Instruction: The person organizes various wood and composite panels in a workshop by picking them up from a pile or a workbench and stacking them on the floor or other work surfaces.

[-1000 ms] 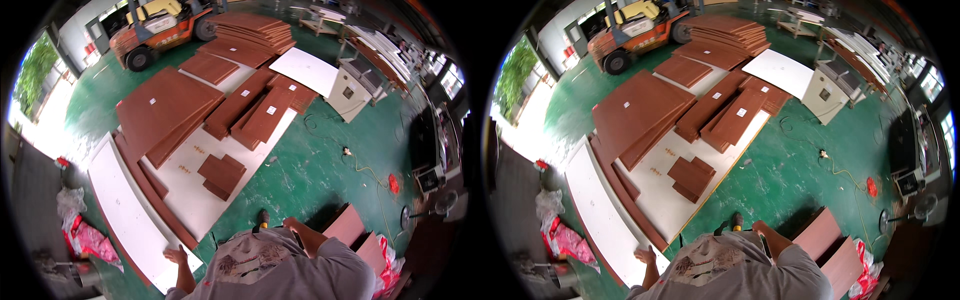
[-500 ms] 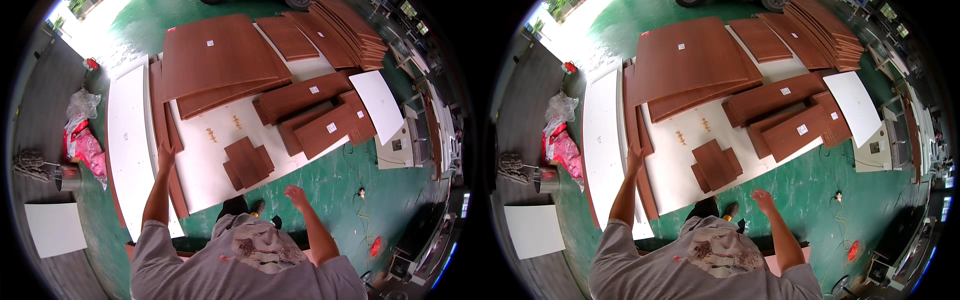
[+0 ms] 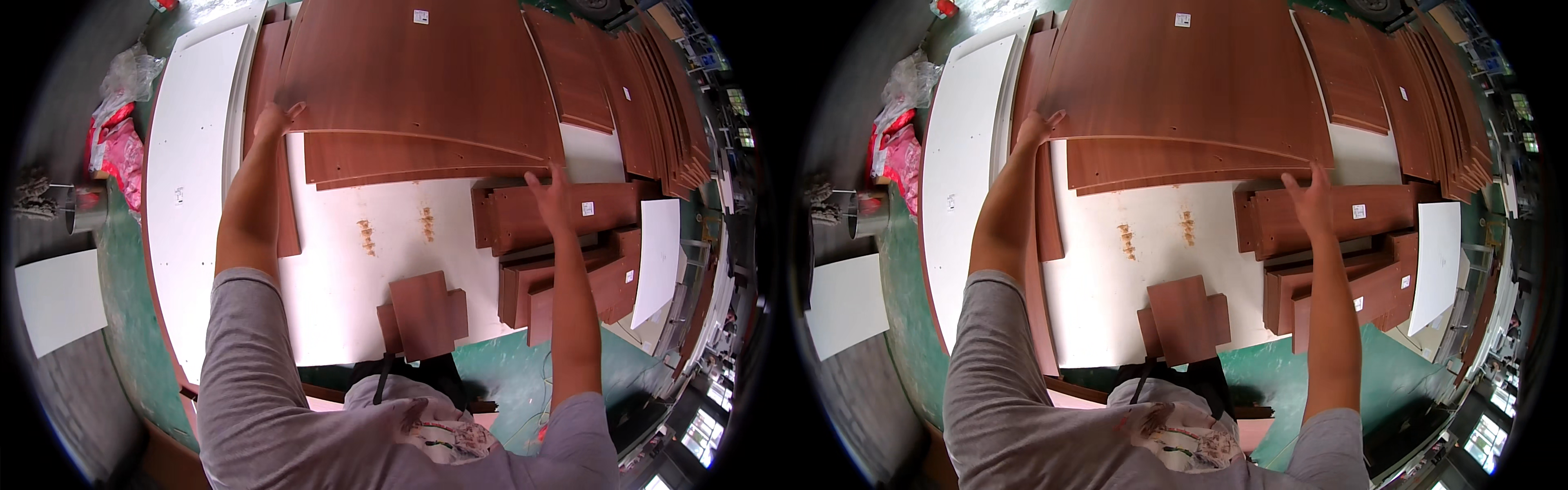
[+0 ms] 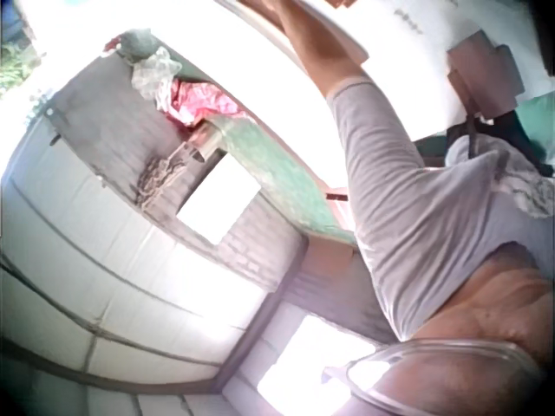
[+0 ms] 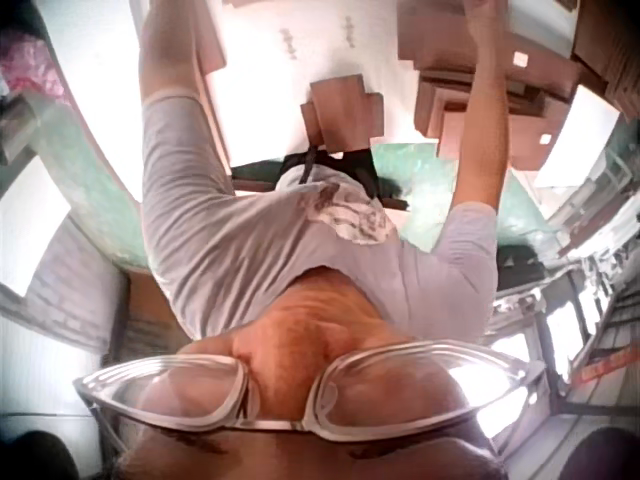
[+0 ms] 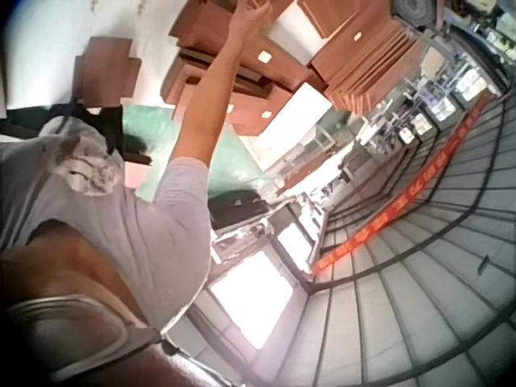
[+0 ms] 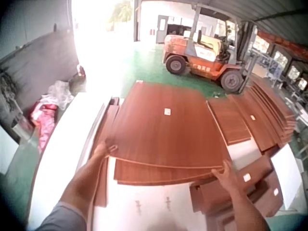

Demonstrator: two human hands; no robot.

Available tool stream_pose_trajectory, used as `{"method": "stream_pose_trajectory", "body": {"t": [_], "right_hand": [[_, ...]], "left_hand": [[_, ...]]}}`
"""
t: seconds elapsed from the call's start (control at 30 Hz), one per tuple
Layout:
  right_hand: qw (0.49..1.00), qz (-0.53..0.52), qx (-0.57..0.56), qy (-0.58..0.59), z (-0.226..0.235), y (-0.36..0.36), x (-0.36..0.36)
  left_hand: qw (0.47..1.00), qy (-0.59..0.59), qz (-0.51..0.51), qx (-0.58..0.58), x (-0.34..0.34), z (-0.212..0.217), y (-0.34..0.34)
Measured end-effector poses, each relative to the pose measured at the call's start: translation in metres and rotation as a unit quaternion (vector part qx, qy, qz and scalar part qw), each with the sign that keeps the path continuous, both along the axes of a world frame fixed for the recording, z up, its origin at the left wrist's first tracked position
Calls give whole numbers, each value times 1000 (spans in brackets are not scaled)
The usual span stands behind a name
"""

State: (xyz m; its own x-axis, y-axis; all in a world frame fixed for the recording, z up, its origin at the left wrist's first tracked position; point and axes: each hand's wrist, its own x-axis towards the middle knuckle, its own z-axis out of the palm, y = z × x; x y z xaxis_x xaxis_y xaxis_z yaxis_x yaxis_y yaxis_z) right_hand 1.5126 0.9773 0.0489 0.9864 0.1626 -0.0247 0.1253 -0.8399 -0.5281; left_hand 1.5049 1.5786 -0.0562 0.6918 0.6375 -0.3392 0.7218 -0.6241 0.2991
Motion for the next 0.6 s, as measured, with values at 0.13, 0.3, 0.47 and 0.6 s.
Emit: {"method": "stream_pose_trajectory", "body": {"t": [0.13,0.3,0.47,0.6], "right_hand": [[995,-63,-79,13,-46,-13,113],[973,-87,-197,82,-103,-46,178],[979,-67,-156,110,-109,-76,196],[981,-157,-31,106,-101,-110,202]], "left_hand": [[999,-29,4,15,-4,7,-58],[994,-92,28,56,-38,7,-118],[991,-104,72,45,-69,8,-174],[985,-163,59,27,-63,9,-209]]}}
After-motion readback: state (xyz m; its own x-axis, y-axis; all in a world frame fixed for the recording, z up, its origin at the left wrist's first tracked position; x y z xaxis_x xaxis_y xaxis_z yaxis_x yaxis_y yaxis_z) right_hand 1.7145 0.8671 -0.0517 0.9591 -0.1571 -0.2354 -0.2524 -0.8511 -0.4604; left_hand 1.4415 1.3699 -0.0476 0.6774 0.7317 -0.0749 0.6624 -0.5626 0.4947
